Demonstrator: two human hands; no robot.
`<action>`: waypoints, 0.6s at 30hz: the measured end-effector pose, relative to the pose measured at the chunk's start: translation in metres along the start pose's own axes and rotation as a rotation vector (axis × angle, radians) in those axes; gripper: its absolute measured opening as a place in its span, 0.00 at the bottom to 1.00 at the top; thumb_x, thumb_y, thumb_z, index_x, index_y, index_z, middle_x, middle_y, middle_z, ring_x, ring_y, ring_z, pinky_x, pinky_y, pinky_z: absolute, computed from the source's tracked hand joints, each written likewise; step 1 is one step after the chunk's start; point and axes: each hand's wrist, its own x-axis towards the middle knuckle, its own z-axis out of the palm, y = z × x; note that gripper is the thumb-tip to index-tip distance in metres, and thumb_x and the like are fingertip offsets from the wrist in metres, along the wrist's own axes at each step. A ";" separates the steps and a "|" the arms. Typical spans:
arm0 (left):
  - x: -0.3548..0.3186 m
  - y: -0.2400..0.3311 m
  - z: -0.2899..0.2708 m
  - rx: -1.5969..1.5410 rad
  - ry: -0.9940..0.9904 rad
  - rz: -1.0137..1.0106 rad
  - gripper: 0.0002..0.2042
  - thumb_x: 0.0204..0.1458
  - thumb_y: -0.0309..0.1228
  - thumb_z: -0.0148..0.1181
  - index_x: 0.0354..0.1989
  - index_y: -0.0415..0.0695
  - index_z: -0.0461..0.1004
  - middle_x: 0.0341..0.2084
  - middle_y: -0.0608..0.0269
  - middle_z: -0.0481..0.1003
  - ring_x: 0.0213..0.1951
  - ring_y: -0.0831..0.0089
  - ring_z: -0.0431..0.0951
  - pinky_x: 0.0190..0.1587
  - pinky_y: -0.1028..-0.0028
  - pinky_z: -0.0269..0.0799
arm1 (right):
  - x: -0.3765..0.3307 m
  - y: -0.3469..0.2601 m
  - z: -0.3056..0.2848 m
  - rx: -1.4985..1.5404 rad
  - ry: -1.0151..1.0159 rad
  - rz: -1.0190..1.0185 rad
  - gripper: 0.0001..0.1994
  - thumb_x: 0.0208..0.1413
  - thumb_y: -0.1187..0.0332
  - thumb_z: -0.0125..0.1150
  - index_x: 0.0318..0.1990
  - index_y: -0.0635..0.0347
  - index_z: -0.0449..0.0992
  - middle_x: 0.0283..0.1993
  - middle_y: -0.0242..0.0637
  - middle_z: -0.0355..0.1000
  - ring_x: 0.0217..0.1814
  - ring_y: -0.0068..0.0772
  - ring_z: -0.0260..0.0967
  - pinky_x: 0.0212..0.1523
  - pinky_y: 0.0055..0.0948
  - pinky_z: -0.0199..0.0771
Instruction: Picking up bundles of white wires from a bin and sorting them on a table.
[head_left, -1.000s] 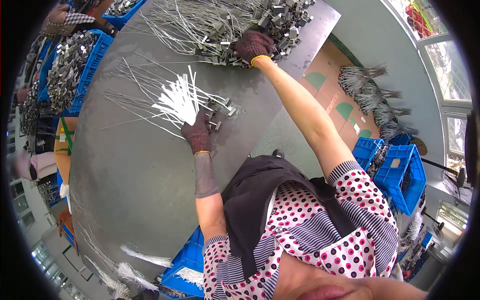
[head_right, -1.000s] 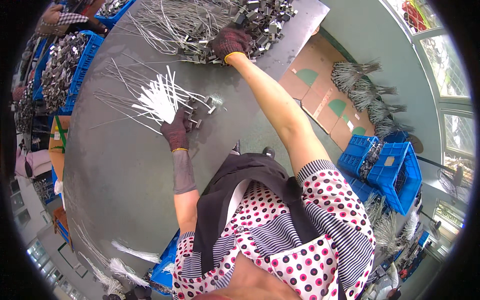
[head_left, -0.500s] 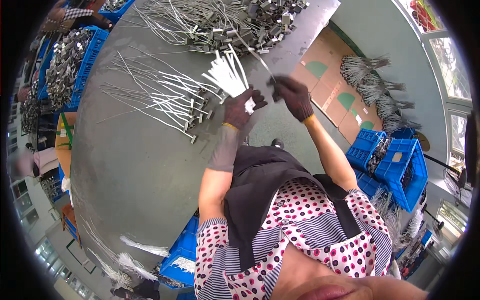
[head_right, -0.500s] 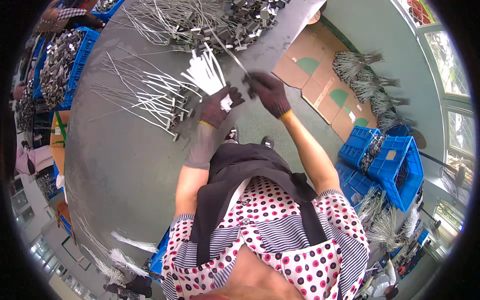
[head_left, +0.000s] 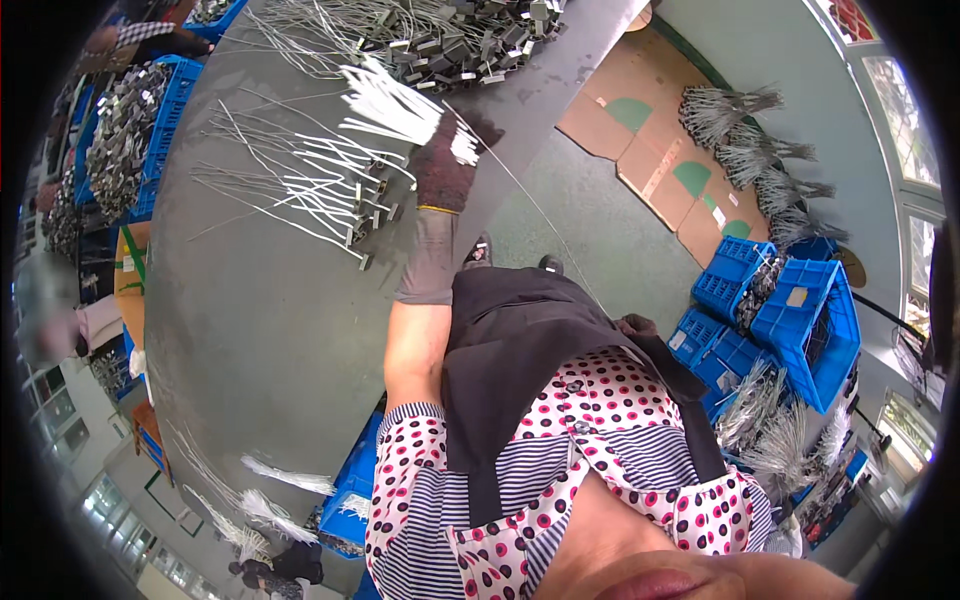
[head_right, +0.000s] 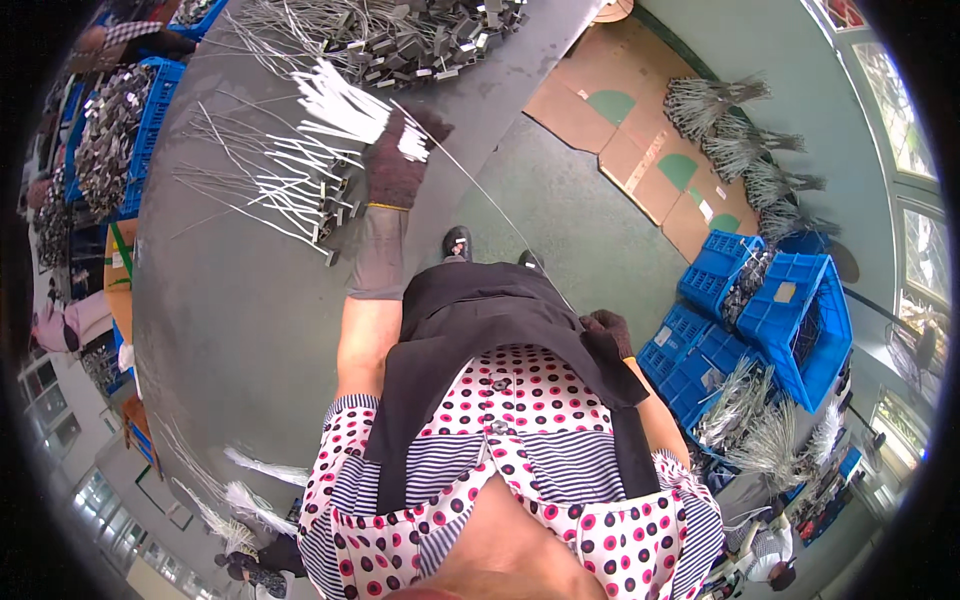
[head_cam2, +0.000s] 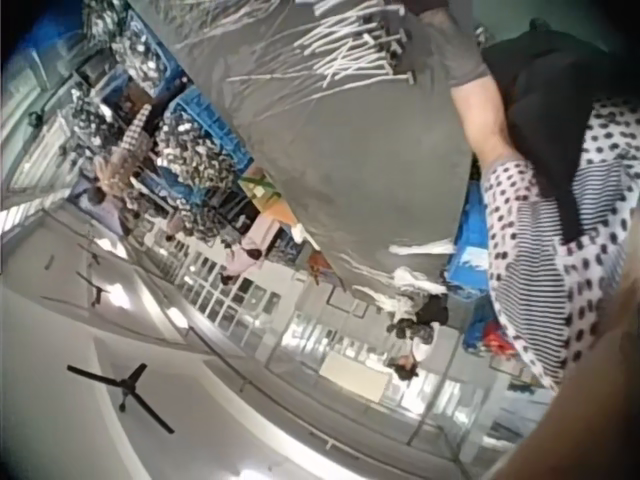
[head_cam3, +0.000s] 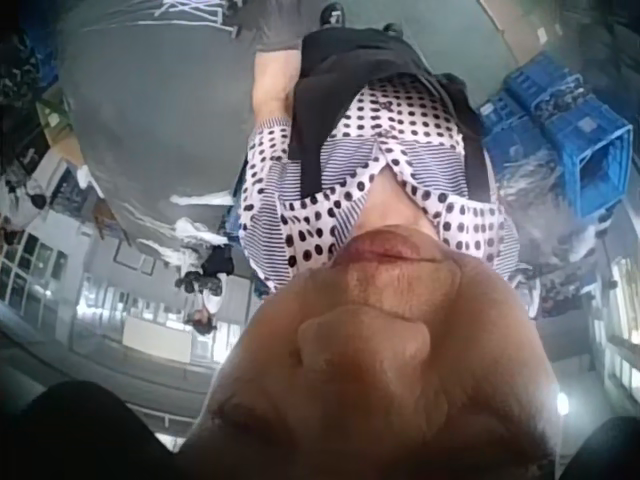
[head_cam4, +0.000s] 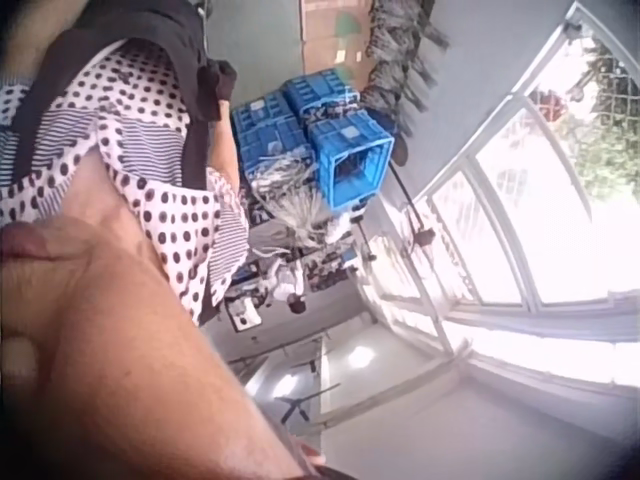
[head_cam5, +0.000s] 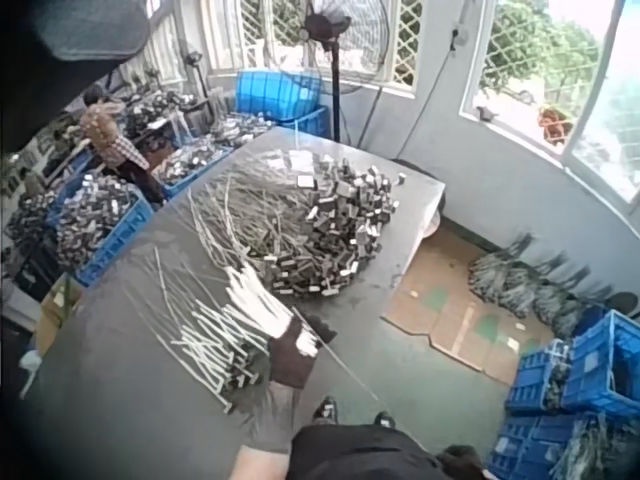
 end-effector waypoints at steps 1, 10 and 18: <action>-0.007 0.015 0.050 0.032 -0.046 0.032 0.11 0.62 0.35 0.58 0.48 0.43 0.76 0.36 0.62 0.81 0.33 0.72 0.81 0.41 0.72 0.81 | -0.006 0.010 -0.001 0.032 0.038 0.022 0.13 0.56 0.61 0.67 0.36 0.64 0.79 0.30 0.30 0.77 0.31 0.18 0.69 0.35 0.23 0.71; -0.010 0.038 -0.002 0.110 0.209 0.275 0.17 0.64 0.42 0.53 0.54 0.45 0.68 0.37 0.55 0.76 0.41 0.59 0.80 0.49 0.51 0.80 | -0.021 -0.058 -0.021 -0.078 0.194 0.033 0.12 0.45 0.64 0.68 0.28 0.65 0.76 0.23 0.39 0.73 0.27 0.27 0.68 0.30 0.30 0.69; -0.067 0.030 0.059 -0.199 0.181 -0.050 0.10 0.58 0.28 0.62 0.43 0.36 0.74 0.36 0.49 0.79 0.33 0.57 0.81 0.35 0.56 0.84 | 0.060 -0.174 0.022 0.035 0.104 -0.116 0.17 0.48 0.57 0.70 0.26 0.65 0.79 0.20 0.33 0.73 0.22 0.22 0.67 0.25 0.26 0.67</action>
